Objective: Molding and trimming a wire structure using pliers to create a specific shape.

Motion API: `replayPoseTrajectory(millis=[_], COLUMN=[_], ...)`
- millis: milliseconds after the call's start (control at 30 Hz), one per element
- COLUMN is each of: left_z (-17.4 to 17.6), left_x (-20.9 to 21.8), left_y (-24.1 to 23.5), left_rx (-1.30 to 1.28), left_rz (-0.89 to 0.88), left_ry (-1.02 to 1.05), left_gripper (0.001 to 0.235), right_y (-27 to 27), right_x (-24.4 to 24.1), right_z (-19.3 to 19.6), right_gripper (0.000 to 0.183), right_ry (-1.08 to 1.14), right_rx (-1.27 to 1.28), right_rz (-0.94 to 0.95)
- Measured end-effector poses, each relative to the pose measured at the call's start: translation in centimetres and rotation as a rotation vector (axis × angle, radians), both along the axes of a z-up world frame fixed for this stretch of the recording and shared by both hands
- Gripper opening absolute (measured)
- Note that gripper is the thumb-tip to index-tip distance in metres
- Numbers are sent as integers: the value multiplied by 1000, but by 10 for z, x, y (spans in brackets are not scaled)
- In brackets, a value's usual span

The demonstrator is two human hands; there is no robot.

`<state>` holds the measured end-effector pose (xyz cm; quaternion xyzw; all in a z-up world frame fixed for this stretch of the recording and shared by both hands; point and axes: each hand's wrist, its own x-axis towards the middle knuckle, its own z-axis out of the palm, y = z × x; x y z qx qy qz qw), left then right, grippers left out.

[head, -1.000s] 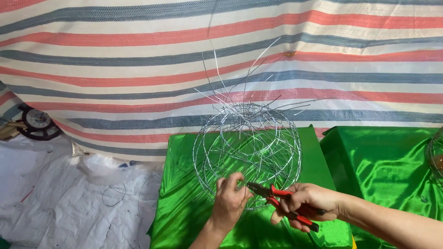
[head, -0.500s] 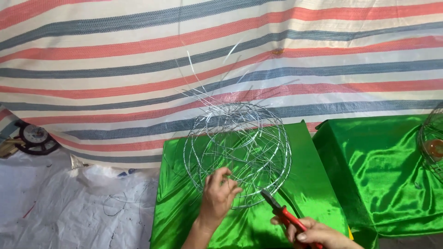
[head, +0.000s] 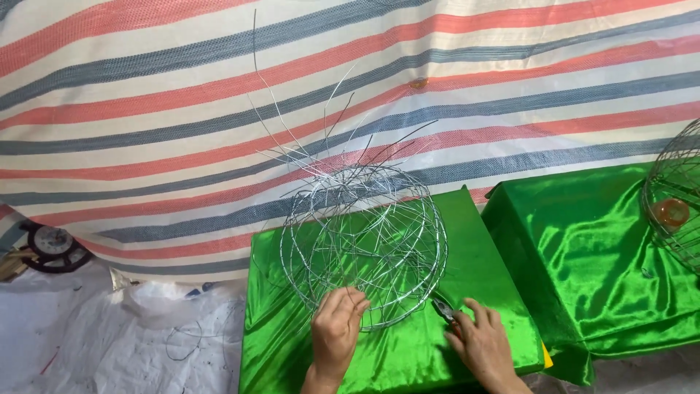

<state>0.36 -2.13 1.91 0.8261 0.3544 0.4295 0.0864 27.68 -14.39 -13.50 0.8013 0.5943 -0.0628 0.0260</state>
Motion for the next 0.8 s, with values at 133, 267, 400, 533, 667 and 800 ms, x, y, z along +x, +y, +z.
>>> replayPoseTrajectory(millis=[133,267,400,533,667,800], left_z=[-13,-12,-9,-13,-17,-17], left_x=[3,6,3,3,2,6], left_y=[-4,-6,-11,-10,-7,-15], left_rx=[-36,-59,-91,-90,-99,-159], left_rz=[28,70,82,73,75,80], left_ry=[-126,-181,-194,-216,-247,-306], left_gripper=[16,19,23,24,30,29], right_y=[33,77,80,89,97,101], right_x=[-61,-103,-124,-120,-116,-112], right_z=[86,146,137,125,134,129], right_gripper=[44,26,28,44,50,54], right_ry=[312,402,345,209,148,135], right_rx=[699,959,893,886,773,725], right_rz=[149,316,299,241,245,271])
